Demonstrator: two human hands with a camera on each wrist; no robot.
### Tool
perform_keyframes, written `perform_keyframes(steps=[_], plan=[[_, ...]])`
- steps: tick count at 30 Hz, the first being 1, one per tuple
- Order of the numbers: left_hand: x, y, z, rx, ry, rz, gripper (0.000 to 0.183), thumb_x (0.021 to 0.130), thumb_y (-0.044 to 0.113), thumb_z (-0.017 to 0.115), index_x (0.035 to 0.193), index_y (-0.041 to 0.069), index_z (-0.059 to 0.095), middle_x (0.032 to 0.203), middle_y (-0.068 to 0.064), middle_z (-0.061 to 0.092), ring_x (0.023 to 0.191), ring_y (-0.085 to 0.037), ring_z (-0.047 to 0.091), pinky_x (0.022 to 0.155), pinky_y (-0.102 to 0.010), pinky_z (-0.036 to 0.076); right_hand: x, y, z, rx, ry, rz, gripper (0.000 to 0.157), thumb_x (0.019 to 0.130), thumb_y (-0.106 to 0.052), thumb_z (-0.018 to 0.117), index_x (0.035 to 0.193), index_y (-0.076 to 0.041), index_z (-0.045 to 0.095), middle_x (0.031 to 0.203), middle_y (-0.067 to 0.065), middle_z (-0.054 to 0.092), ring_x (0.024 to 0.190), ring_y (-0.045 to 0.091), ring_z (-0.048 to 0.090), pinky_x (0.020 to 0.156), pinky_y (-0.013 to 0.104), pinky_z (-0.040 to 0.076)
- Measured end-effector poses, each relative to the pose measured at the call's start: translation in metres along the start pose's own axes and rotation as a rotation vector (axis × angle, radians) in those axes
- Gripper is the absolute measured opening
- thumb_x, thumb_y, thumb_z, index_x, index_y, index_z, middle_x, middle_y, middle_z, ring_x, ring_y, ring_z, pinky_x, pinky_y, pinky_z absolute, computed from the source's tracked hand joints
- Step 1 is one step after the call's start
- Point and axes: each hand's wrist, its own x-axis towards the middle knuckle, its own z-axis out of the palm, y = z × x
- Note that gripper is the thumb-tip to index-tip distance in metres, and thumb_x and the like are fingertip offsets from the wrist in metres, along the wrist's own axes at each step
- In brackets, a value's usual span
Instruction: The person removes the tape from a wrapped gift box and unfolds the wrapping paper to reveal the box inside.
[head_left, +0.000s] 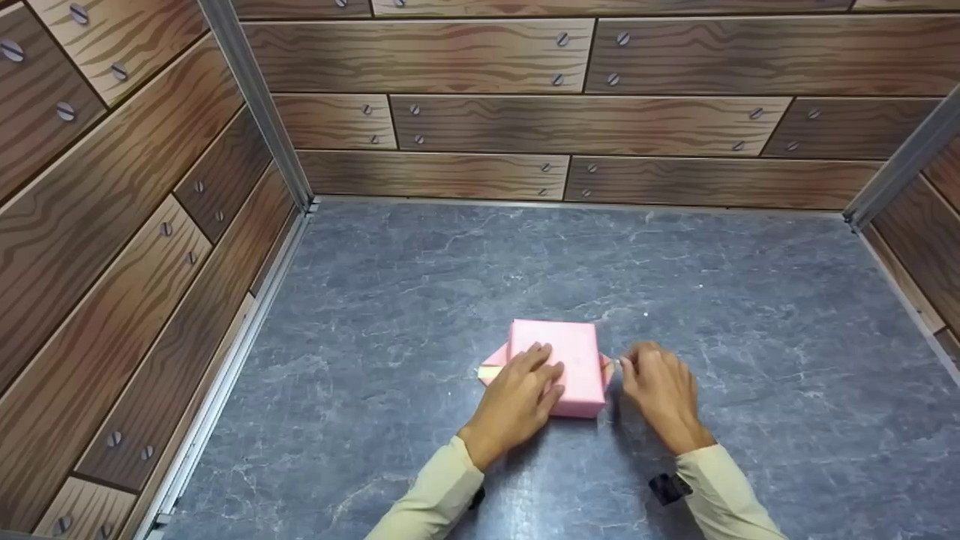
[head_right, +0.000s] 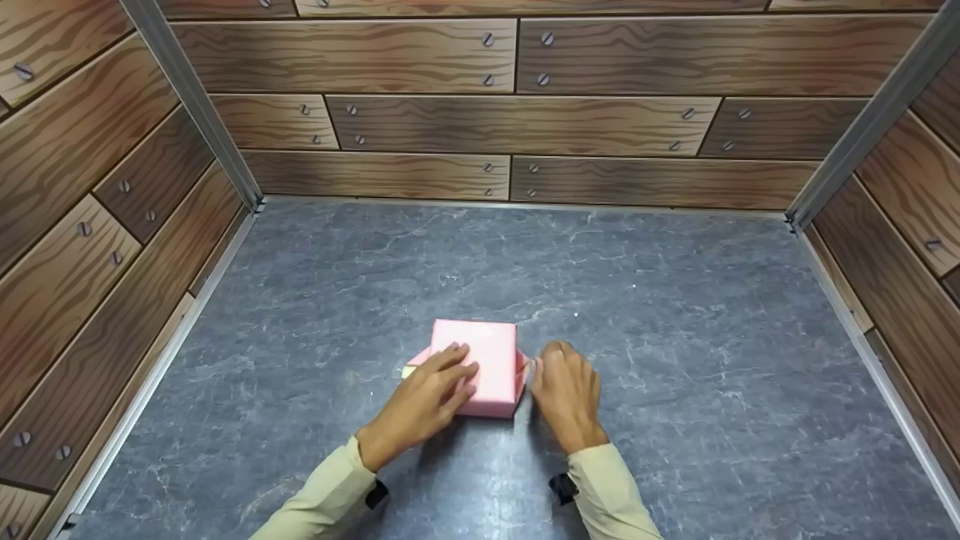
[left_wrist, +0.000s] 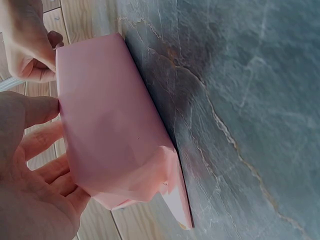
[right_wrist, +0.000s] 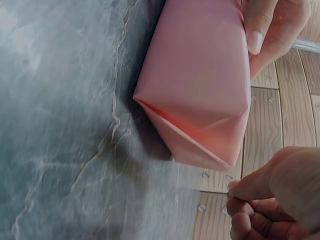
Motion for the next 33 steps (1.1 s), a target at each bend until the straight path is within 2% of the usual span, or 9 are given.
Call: perform_keyframes(steps=[14, 24, 33], plan=[[0.001, 0.001, 0.000, -0.013, 0.007, -0.001, 0.031, 0.100, 0.024, 0.063, 0.123, 0.005, 0.071, 0.139, -0.018, 0.060, 0.135, -0.030, 0.052, 0.116, -0.041, 0.038, 0.000, 0.002, -0.012, 0.052, 0.008, 0.021, 0.010, 0.089, -0.008, 0.074, 0.081, -0.004, 0.071, 0.073, 0.008, 0.069, 0.064, 0.028, 0.063, 0.057, 0.051, 0.049], [0.002, -0.002, -0.007, -0.041, -0.082, -0.003, 0.035, 0.101, 0.024, 0.061, 0.131, 0.007, 0.069, 0.145, -0.017, 0.056, 0.139, -0.030, 0.048, 0.117, -0.041, 0.037, 0.000, 0.005, -0.021, 0.084, -0.016, 0.055, 0.012, 0.088, -0.012, 0.076, 0.079, -0.005, 0.074, 0.072, 0.007, 0.071, 0.063, 0.025, 0.064, 0.059, 0.049, 0.051], [0.002, -0.001, -0.009, -0.001, -0.099, 0.001, 0.036, 0.102, 0.026, 0.061, 0.133, 0.009, 0.068, 0.146, -0.016, 0.055, 0.139, -0.029, 0.048, 0.116, -0.039, 0.038, 0.001, 0.003, -0.026, 0.093, -0.020, 0.055, 0.011, 0.088, -0.012, 0.076, 0.080, -0.004, 0.075, 0.072, 0.007, 0.071, 0.064, 0.026, 0.066, 0.059, 0.048, 0.051]])
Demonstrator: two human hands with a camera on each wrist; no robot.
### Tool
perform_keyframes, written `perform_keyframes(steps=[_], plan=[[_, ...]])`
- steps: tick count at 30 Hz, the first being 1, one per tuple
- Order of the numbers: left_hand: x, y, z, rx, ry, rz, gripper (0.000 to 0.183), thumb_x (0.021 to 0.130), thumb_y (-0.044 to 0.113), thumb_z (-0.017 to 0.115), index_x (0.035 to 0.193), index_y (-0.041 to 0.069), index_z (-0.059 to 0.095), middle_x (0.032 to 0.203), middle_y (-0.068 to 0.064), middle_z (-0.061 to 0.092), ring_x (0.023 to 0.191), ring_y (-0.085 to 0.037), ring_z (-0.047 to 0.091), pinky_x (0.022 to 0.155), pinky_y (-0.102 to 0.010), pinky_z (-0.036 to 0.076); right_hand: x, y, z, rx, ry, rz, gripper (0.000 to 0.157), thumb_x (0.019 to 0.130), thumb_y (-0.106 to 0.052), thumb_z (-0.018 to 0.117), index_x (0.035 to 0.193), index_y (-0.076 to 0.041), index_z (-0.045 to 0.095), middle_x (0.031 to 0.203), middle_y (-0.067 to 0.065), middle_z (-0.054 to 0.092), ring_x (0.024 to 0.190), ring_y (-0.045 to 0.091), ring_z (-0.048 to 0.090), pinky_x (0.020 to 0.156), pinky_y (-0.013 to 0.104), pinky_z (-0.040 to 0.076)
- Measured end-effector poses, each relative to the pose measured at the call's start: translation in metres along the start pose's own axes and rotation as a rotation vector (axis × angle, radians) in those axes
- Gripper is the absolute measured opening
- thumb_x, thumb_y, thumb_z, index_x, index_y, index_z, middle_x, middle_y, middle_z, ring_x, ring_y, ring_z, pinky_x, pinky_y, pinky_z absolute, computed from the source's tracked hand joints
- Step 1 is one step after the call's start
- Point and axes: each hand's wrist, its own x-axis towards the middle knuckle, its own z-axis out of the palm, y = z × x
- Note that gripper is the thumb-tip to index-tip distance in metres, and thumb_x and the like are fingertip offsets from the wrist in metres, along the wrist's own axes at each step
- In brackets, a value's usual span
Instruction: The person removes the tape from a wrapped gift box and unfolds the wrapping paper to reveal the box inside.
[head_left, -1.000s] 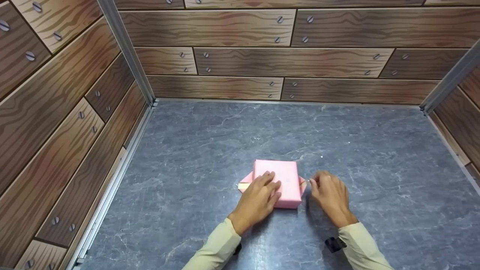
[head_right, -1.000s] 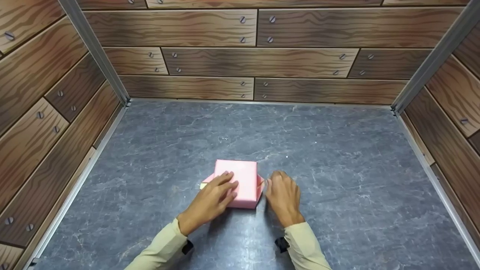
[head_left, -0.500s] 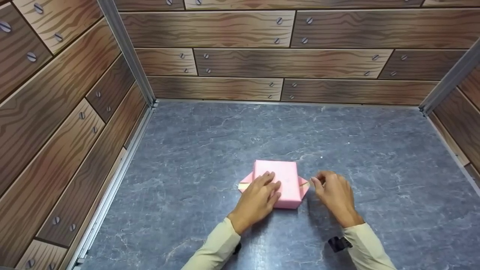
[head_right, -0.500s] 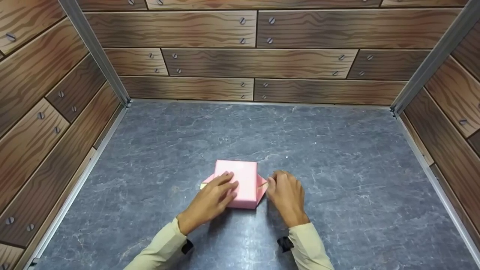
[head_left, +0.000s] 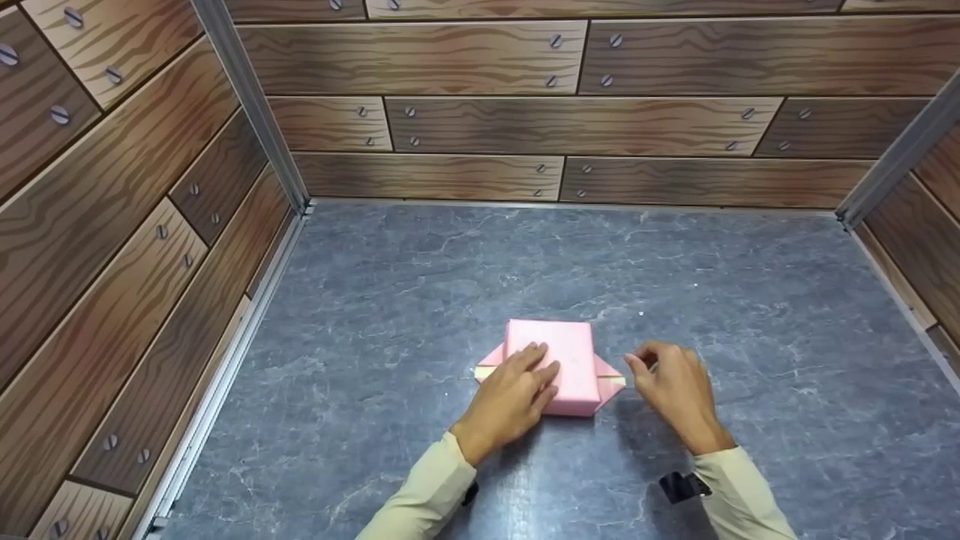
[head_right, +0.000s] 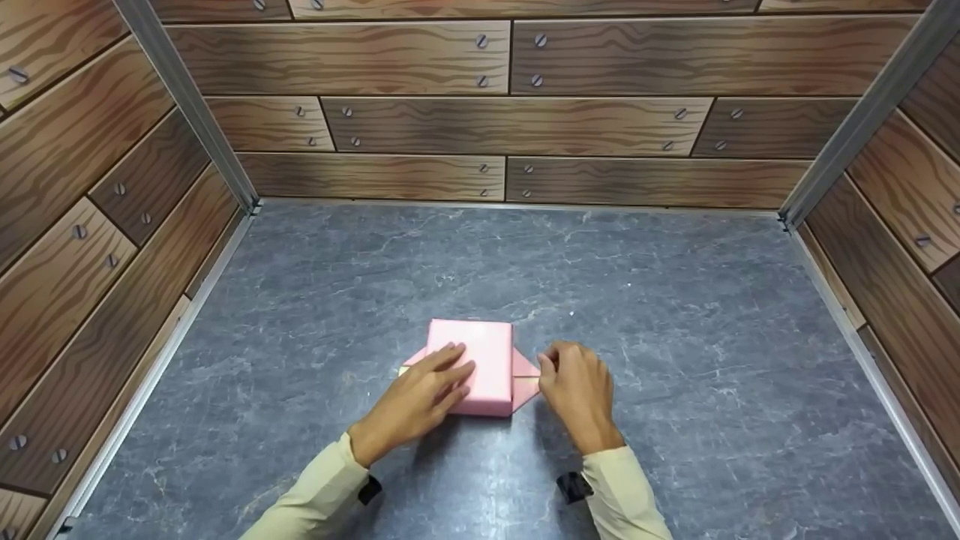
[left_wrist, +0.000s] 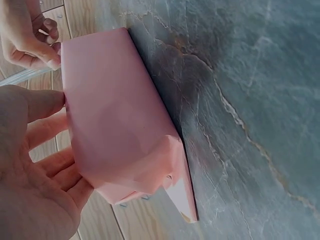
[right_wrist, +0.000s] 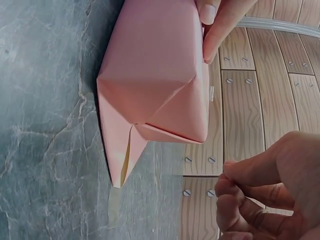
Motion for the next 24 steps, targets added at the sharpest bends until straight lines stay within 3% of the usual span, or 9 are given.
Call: perform_keyframes(steps=[7, 18, 24], plan=[[0.000, 0.000, 0.001, 0.013, 0.000, 0.001, 0.037, 0.102, 0.027, 0.061, 0.134, 0.008, 0.067, 0.147, -0.016, 0.054, 0.139, -0.028, 0.048, 0.116, -0.039, 0.038, -0.003, -0.009, 0.005, 0.035, -0.003, -0.061, 0.008, 0.084, -0.013, 0.081, 0.082, -0.007, 0.078, 0.071, 0.004, 0.072, 0.060, 0.018, 0.063, 0.058, 0.043, 0.051], [0.002, 0.001, 0.008, 0.065, 0.075, 0.026, 0.035, 0.100, 0.027, 0.064, 0.129, 0.008, 0.070, 0.141, -0.017, 0.058, 0.134, -0.030, 0.053, 0.113, -0.040, 0.041, -0.012, -0.019, 0.025, 0.147, -0.108, -0.267, 0.018, 0.076, -0.016, 0.089, 0.087, -0.006, 0.079, 0.072, -0.001, 0.068, 0.060, 0.011, 0.057, 0.054, 0.025, 0.048], [0.002, 0.001, 0.009, 0.080, 0.110, 0.042, 0.035, 0.099, 0.027, 0.064, 0.127, 0.007, 0.071, 0.138, -0.017, 0.061, 0.132, -0.031, 0.055, 0.111, -0.042, 0.044, -0.015, -0.021, 0.029, 0.094, -0.166, -0.365, 0.016, 0.074, -0.010, 0.089, 0.087, -0.009, 0.080, 0.072, -0.004, 0.062, 0.061, 0.007, 0.054, 0.053, 0.024, 0.046]])
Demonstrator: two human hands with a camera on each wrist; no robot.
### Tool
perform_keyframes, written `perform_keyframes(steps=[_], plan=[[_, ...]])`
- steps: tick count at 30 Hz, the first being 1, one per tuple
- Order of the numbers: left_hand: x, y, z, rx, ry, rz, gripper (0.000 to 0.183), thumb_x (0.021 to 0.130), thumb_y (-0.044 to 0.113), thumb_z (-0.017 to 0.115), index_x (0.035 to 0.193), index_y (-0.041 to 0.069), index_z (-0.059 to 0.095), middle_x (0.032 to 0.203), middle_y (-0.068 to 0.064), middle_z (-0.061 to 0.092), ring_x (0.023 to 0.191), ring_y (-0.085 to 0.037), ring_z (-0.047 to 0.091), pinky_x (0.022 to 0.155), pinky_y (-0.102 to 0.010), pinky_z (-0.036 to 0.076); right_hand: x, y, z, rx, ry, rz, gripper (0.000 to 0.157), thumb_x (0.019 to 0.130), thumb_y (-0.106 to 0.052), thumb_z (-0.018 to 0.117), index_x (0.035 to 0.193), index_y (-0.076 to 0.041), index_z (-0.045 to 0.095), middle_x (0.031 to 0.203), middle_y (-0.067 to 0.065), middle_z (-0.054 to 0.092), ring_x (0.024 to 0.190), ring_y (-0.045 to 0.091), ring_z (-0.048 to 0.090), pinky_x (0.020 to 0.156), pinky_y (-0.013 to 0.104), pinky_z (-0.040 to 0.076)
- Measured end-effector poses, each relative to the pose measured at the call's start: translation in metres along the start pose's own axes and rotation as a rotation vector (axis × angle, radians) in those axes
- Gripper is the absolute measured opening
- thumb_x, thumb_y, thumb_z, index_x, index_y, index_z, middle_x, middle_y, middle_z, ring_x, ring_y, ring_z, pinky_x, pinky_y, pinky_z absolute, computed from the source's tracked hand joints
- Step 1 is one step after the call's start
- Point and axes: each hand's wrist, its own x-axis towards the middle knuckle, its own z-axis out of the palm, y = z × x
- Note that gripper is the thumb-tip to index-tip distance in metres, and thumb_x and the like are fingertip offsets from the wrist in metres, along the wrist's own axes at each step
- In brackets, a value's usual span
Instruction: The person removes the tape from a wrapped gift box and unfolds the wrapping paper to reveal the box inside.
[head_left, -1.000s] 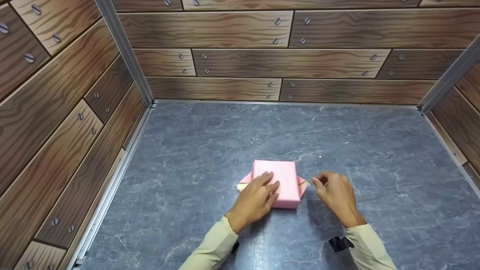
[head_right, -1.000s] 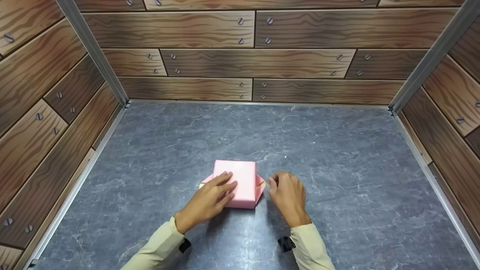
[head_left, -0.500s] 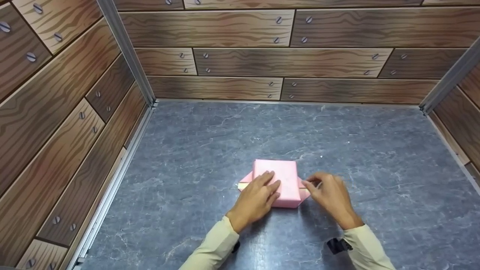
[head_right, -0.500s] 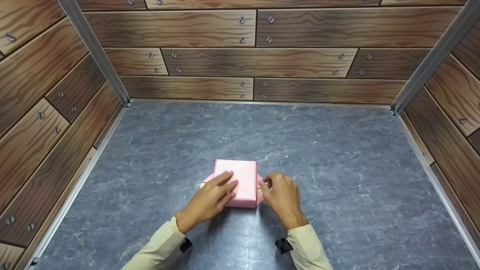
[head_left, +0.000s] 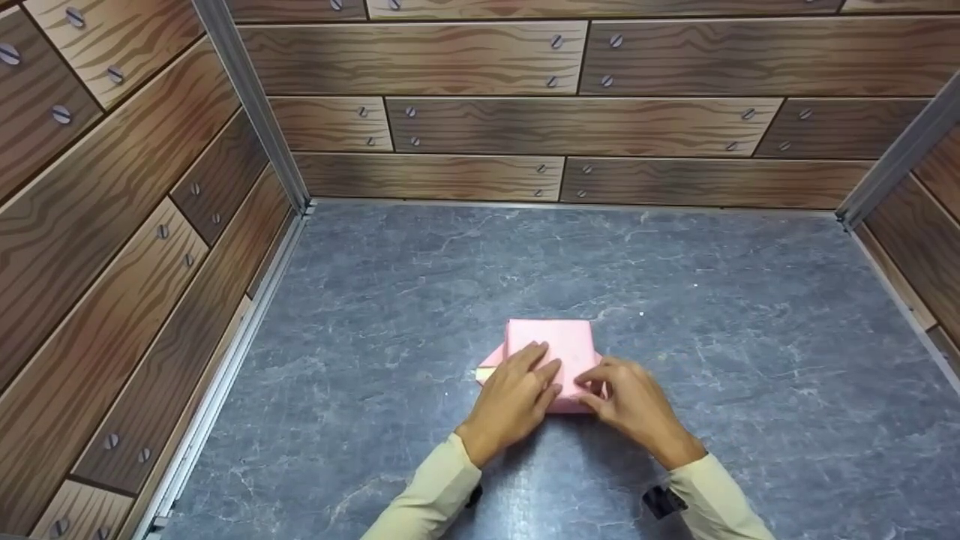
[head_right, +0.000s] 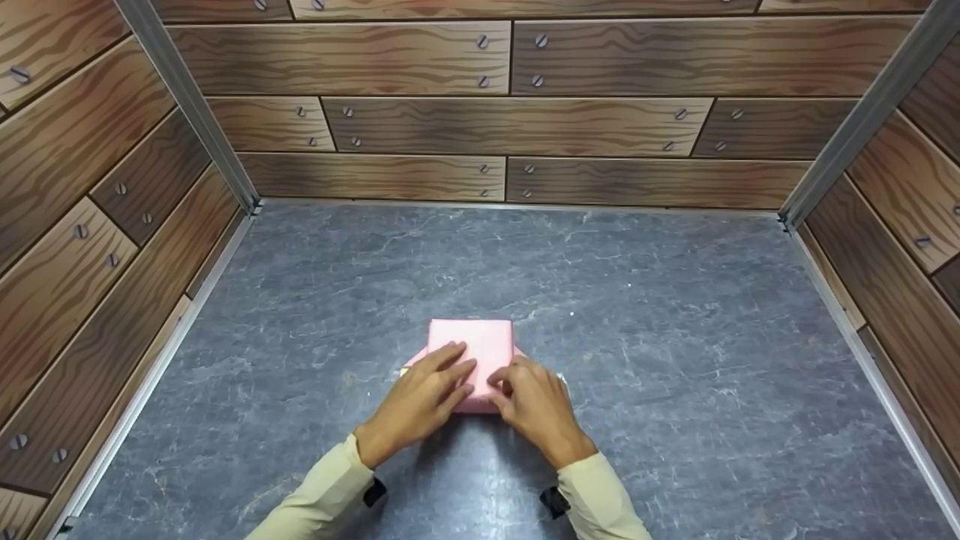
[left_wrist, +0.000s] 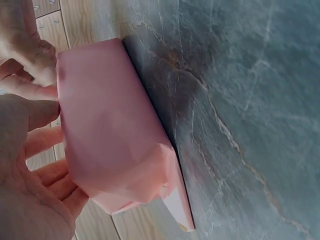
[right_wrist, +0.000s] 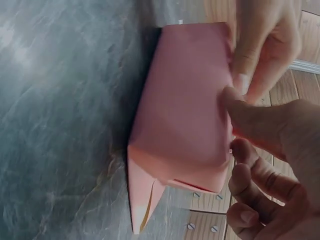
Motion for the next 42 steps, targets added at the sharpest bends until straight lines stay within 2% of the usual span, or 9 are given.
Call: perform_keyframes(steps=[4, 10, 20, 24, 27, 35, 42], plan=[[-0.0005, -0.0008, -0.0015, 0.014, 0.013, 0.018, 0.034, 0.099, 0.027, 0.064, 0.125, 0.007, 0.071, 0.136, -0.016, 0.062, 0.130, -0.029, 0.056, 0.111, -0.040, 0.044, -0.0014, 0.0004, -0.0001, -0.041, 0.010, -0.001, 0.015, 0.075, -0.008, 0.088, 0.087, -0.008, 0.080, 0.074, -0.003, 0.063, 0.062, 0.006, 0.053, 0.054, 0.026, 0.048], [-0.0012, -0.0029, -0.0031, 0.025, 0.019, 0.032, 0.031, 0.099, 0.026, 0.063, 0.122, 0.007, 0.073, 0.134, -0.015, 0.064, 0.127, -0.027, 0.058, 0.111, -0.040, 0.044, -0.0020, 0.0027, -0.0015, -0.097, 0.047, 0.002, 0.014, 0.073, -0.005, 0.087, 0.085, -0.009, 0.080, 0.076, -0.001, 0.071, 0.063, 0.009, 0.060, 0.059, 0.033, 0.053], [-0.0013, -0.0042, -0.0016, 0.022, 0.006, 0.039, 0.030, 0.100, 0.025, 0.062, 0.123, 0.008, 0.072, 0.135, -0.015, 0.064, 0.129, -0.027, 0.057, 0.112, -0.041, 0.043, -0.0015, 0.0020, -0.0016, -0.097, 0.044, 0.042, 0.013, 0.075, -0.007, 0.086, 0.087, -0.009, 0.082, 0.078, 0.001, 0.075, 0.065, 0.013, 0.065, 0.059, 0.037, 0.055], [-0.0013, -0.0045, -0.0020, 0.010, -0.032, 0.021, 0.031, 0.102, 0.025, 0.060, 0.126, 0.008, 0.071, 0.139, -0.015, 0.061, 0.132, -0.027, 0.055, 0.113, -0.041, 0.041, -0.0019, 0.0023, -0.0023, -0.084, 0.043, 0.042, 0.013, 0.075, -0.007, 0.086, 0.088, -0.010, 0.082, 0.079, 0.001, 0.076, 0.065, 0.012, 0.065, 0.059, 0.035, 0.055], [-0.0009, -0.0037, -0.0051, -0.003, -0.065, 0.001, 0.032, 0.103, 0.024, 0.060, 0.128, 0.009, 0.069, 0.141, -0.014, 0.059, 0.134, -0.026, 0.053, 0.114, -0.040, 0.041, -0.0017, 0.0029, -0.0026, -0.074, 0.042, 0.027, 0.014, 0.075, -0.006, 0.087, 0.087, -0.010, 0.081, 0.078, -0.001, 0.074, 0.065, 0.010, 0.064, 0.059, 0.033, 0.055], [-0.0010, -0.0070, -0.0047, -0.077, -0.096, -0.027, 0.035, 0.103, 0.023, 0.058, 0.135, 0.010, 0.066, 0.149, -0.014, 0.053, 0.140, -0.029, 0.047, 0.116, -0.041, 0.038, -0.0023, 0.0053, -0.0011, -0.072, 0.053, 0.001, 0.016, 0.072, -0.006, 0.089, 0.085, -0.009, 0.080, 0.080, -0.003, 0.064, 0.070, 0.013, 0.062, 0.061, 0.031, 0.054], [-0.0028, -0.0098, -0.0043, -0.076, -0.086, -0.057, 0.033, 0.105, 0.023, 0.055, 0.134, 0.016, 0.068, 0.152, -0.016, 0.048, 0.144, -0.031, 0.041, 0.118, -0.048, 0.033, -0.0023, 0.0071, -0.0002, -0.026, 0.053, 0.001, 0.018, 0.072, -0.002, 0.089, 0.086, -0.009, 0.081, 0.085, -0.004, 0.060, 0.077, 0.015, 0.064, 0.068, 0.033, 0.056]])
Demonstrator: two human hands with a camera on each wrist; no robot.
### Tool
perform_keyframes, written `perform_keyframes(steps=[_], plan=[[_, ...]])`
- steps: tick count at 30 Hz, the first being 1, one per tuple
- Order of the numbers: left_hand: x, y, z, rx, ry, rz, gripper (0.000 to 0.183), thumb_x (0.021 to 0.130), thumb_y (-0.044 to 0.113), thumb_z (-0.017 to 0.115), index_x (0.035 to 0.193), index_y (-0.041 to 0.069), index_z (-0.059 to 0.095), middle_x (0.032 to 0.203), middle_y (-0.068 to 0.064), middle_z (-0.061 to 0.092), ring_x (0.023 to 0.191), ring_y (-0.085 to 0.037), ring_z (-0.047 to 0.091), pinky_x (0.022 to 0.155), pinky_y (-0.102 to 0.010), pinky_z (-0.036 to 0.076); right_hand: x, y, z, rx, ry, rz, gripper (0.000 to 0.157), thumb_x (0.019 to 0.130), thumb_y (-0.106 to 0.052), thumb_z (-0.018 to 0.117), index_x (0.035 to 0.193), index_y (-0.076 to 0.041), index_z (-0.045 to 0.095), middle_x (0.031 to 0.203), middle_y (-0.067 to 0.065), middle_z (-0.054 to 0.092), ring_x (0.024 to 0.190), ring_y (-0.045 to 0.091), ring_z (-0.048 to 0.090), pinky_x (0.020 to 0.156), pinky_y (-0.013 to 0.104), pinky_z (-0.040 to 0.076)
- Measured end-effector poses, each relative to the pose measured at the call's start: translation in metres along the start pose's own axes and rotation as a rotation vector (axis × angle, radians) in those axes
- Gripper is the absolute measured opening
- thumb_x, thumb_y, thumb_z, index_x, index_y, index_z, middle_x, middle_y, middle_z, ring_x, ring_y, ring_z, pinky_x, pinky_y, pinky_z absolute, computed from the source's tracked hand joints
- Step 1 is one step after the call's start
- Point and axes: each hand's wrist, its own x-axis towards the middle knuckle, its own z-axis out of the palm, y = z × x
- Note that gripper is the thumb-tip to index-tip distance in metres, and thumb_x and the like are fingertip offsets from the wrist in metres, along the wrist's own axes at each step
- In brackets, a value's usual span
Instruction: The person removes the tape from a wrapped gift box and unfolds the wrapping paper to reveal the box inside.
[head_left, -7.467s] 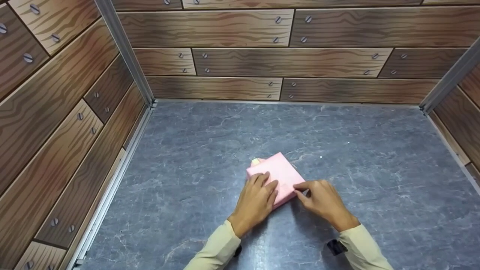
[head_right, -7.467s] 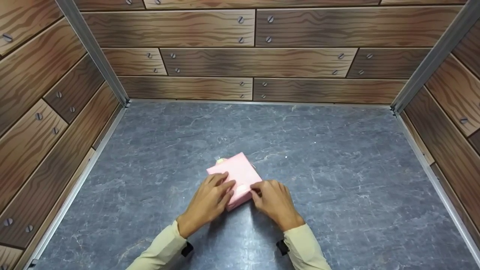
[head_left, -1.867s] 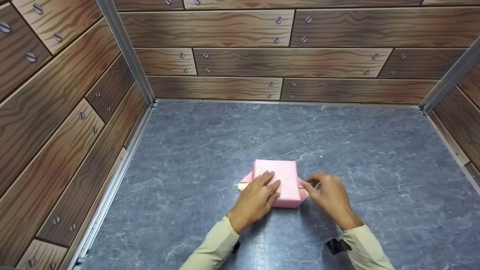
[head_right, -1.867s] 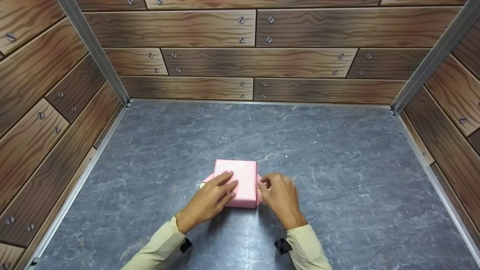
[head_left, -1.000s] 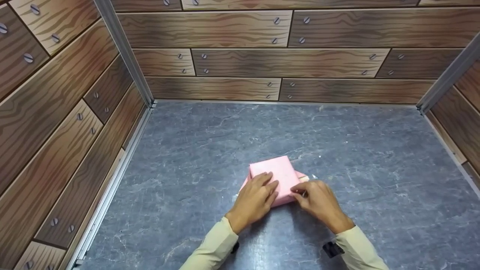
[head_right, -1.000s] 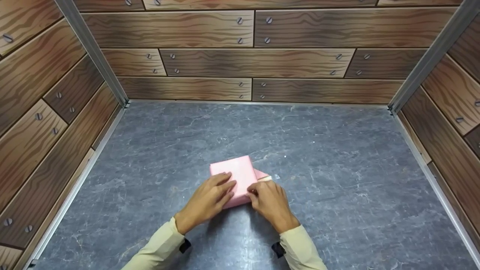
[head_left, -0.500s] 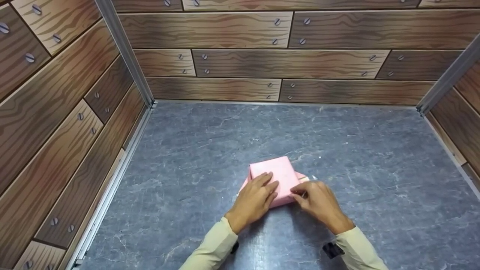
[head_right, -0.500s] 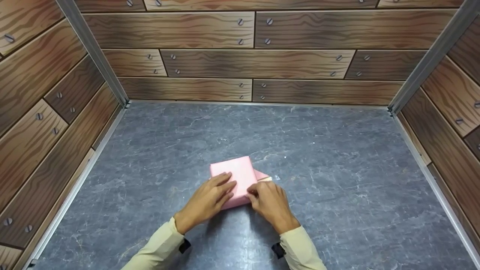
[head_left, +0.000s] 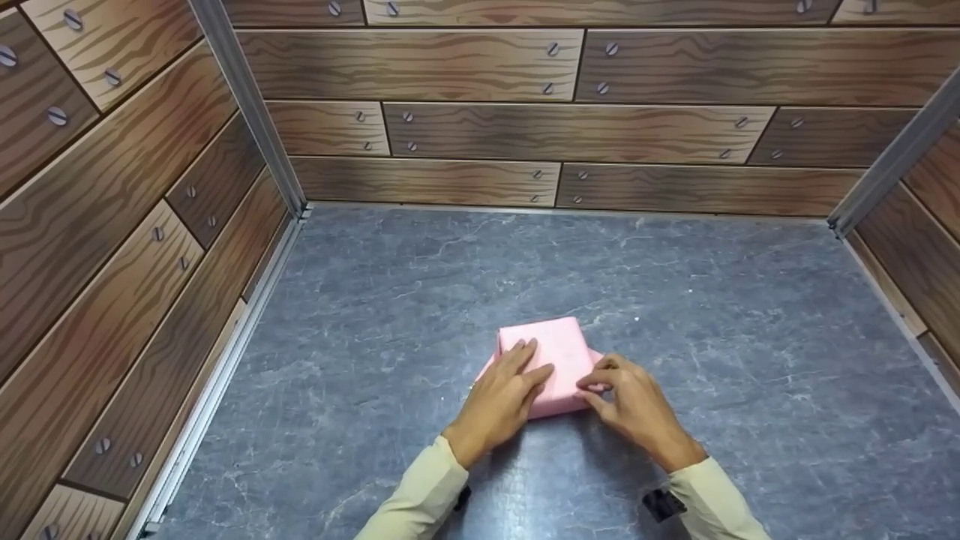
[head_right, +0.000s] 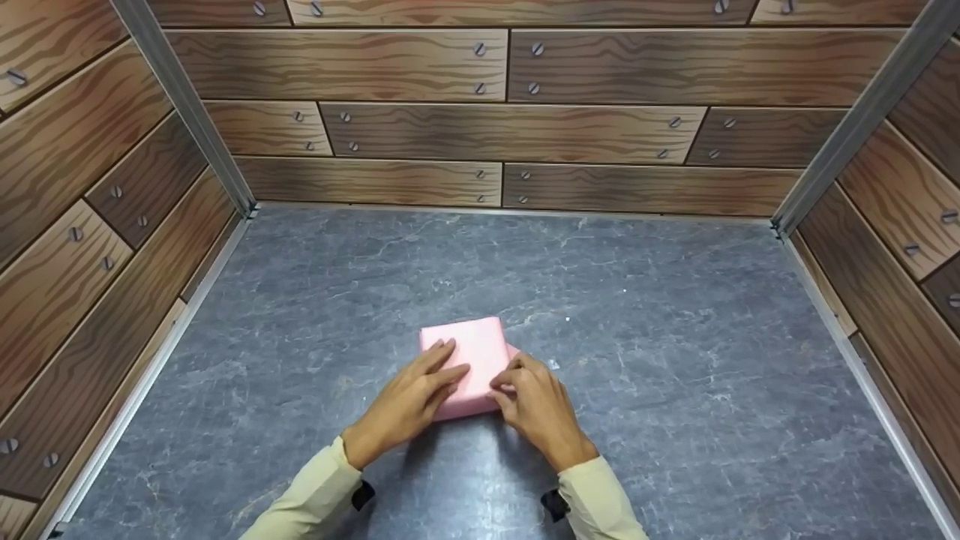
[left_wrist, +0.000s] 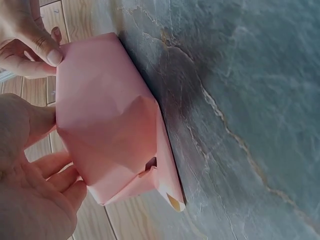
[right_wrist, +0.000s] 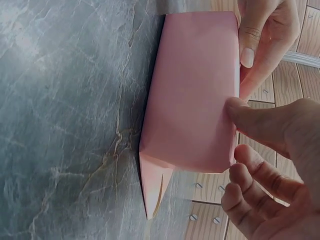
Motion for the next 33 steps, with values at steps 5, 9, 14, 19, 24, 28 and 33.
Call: perform_keyframes(steps=[5, 9, 14, 19, 24, 28, 33], plan=[[-0.002, 0.001, 0.000, 0.029, 0.036, 0.023, 0.033, 0.101, 0.025, 0.062, 0.131, 0.015, 0.069, 0.150, -0.017, 0.051, 0.141, -0.030, 0.046, 0.115, -0.046, 0.038, 0.001, 0.001, 0.002, 0.030, 0.036, -0.012, 0.017, 0.073, 0.001, 0.088, 0.085, -0.006, 0.080, 0.083, -0.001, 0.060, 0.075, 0.015, 0.063, 0.067, 0.033, 0.057], [-0.004, -0.002, 0.001, 0.040, 0.043, 0.032, 0.037, 0.096, 0.027, 0.069, 0.132, 0.015, 0.069, 0.147, -0.016, 0.054, 0.139, -0.030, 0.048, 0.113, -0.045, 0.042, 0.002, 0.002, 0.004, 0.051, 0.061, 0.000, 0.016, 0.072, 0.002, 0.088, 0.084, -0.005, 0.080, 0.082, -0.001, 0.059, 0.073, 0.013, 0.062, 0.066, 0.032, 0.057], [-0.002, -0.005, 0.000, 0.038, 0.035, 0.015, 0.037, 0.098, 0.024, 0.066, 0.134, 0.016, 0.068, 0.148, -0.015, 0.053, 0.140, -0.030, 0.046, 0.113, -0.044, 0.042, 0.004, 0.002, 0.009, 0.061, 0.087, 0.002, 0.014, 0.074, 0.001, 0.088, 0.085, -0.004, 0.080, 0.083, -0.002, 0.060, 0.072, 0.013, 0.060, 0.065, 0.031, 0.056], [0.003, -0.008, 0.000, 0.040, 0.026, 0.006, 0.036, 0.099, 0.021, 0.064, 0.134, 0.014, 0.068, 0.148, -0.015, 0.053, 0.140, -0.030, 0.046, 0.114, -0.043, 0.041, 0.007, 0.003, 0.014, 0.064, 0.122, -0.016, 0.014, 0.074, 0.003, 0.086, 0.086, -0.003, 0.080, 0.083, -0.001, 0.060, 0.071, 0.013, 0.059, 0.064, 0.032, 0.055], [0.010, -0.013, -0.001, -0.004, 0.011, -0.021, 0.036, 0.099, 0.018, 0.064, 0.136, 0.015, 0.067, 0.150, -0.015, 0.051, 0.142, -0.031, 0.044, 0.114, -0.044, 0.040, 0.009, 0.003, 0.018, 0.060, 0.140, -0.012, 0.017, 0.075, 0.005, 0.085, 0.089, -0.004, 0.081, 0.084, 0.000, 0.060, 0.071, 0.011, 0.057, 0.063, 0.031, 0.053], [0.013, -0.017, -0.002, -0.034, 0.008, -0.024, 0.036, 0.100, 0.017, 0.064, 0.136, 0.013, 0.066, 0.151, -0.015, 0.050, 0.143, -0.031, 0.042, 0.115, -0.044, 0.039, 0.012, 0.005, 0.020, 0.078, 0.135, -0.014, 0.019, 0.076, 0.007, 0.083, 0.091, -0.003, 0.081, 0.085, -0.001, 0.059, 0.072, 0.011, 0.057, 0.063, 0.030, 0.053], [0.010, -0.022, -0.006, -0.115, 0.035, -0.025, 0.037, 0.099, 0.016, 0.065, 0.136, 0.011, 0.066, 0.151, -0.017, 0.050, 0.142, -0.031, 0.044, 0.115, -0.045, 0.039, 0.013, 0.014, 0.015, 0.195, 0.142, 0.008, 0.018, 0.074, 0.011, 0.082, 0.087, -0.002, 0.079, 0.085, 0.001, 0.063, 0.068, 0.010, 0.058, 0.058, 0.026, 0.053]])
